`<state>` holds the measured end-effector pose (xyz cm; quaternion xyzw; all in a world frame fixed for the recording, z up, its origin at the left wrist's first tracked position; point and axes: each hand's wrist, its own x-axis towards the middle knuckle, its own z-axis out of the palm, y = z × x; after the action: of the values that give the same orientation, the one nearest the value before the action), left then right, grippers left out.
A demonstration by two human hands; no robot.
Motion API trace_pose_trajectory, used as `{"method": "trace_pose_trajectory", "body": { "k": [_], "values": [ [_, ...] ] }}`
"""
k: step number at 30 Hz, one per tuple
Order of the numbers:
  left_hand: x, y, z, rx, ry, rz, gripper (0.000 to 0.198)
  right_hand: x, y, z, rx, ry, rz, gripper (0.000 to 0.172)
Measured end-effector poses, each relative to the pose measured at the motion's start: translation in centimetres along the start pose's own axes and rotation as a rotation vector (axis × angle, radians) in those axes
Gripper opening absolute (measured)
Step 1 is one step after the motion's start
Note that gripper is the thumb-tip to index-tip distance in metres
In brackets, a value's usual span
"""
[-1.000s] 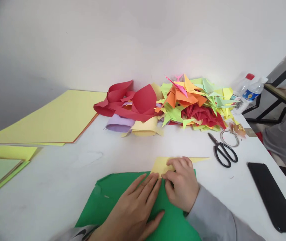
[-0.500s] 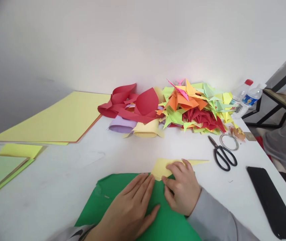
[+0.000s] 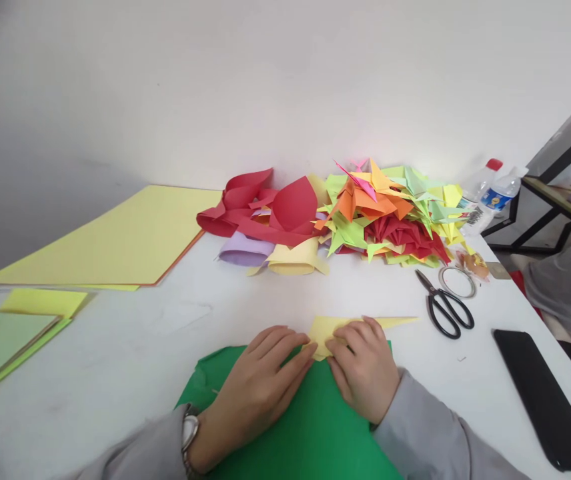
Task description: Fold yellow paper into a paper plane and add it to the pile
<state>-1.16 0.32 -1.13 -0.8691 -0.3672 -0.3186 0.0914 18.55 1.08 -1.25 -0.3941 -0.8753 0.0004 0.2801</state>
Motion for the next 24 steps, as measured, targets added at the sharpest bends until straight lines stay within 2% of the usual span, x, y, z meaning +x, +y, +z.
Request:
{"method": "trace_pose_trajectory", "body": {
  "k": [5, 9, 16, 21, 24],
  "values": [
    [1.2, 0.1, 0.7, -0.102, -0.017, -0.035, 0.019, 0.3, 0.1, 0.5, -0.046, 0.059, -0.051, 0.015],
    [1.8, 0.0, 1.1, -0.144, 0.016, -0.017, 0.023, 0.5, 0.2, 0.4, -0.086, 0.113, -0.097, 0.016],
    [1.4, 0.0, 1.0, -0.191, 0.036, 0.024, 0.026, 0.8, -0.3, -0.1, -0.109, 0.14, -0.19, 0.015],
    [1.1, 0.0, 1.0, -0.184, 0.053, 0.039, 0.026, 0.6, -0.4, 0.3, -0.161, 0.121, -0.278, 0.016],
    [1.1, -0.2, 1.1, -0.166, 0.054, 0.083, 0.026, 0.5, -0.4, 0.6, -0.173, 0.158, -0.308, 0.02]
  ]
}}
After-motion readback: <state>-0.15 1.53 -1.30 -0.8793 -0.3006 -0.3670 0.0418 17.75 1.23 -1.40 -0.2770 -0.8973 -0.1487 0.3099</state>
